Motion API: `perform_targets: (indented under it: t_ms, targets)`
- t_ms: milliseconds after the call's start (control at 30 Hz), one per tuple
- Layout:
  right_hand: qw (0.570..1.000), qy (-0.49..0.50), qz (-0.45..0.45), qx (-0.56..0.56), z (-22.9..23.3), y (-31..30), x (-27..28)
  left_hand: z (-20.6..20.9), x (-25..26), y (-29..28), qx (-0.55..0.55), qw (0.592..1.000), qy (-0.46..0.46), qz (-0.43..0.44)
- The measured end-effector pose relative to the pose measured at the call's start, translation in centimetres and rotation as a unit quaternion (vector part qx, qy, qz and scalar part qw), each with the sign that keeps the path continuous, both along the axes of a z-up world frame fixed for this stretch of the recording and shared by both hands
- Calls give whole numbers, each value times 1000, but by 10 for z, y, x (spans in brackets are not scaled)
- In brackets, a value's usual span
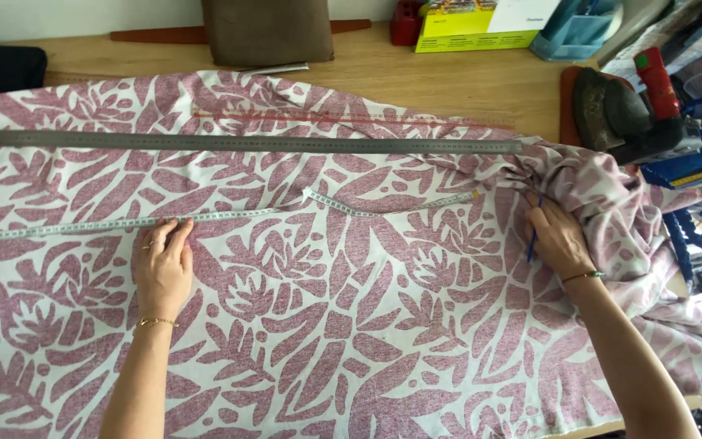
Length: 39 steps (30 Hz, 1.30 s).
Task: The person is measuring and marking a large piece of patterned fabric on a workbench using rulers, a measuring tape, and a pen.
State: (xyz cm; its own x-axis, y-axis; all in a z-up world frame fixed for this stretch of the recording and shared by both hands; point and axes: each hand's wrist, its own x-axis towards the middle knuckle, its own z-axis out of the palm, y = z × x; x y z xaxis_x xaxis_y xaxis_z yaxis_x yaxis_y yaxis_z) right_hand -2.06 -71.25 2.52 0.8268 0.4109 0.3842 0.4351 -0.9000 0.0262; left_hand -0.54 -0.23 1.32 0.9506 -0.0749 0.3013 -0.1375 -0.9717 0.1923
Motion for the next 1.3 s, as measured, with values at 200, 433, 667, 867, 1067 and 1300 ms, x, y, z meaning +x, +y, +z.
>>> perform_targets:
  t_ms: [200,433,667,867,1067,1300]
  targets:
    - [995,80,-20,53,17,111,19,3,-1,-2,-18,999,-35,-6]
    - [973,142,57,170,30,255,65,5,0,-1,-18,998,-57,-10]
    - [951,58,259,159,46,373,100,1,0,-3,-87,996,-2,-1]
    - [963,183,183,73,10,388,123,-21,5,3,-39,999,5,6]
    - [941,267,178,109,54,342,105,4,1,-4,-54,997,51,13]
    - [892,403,148,142,28,288,104,-4,2,-1,-40,998,37,13]
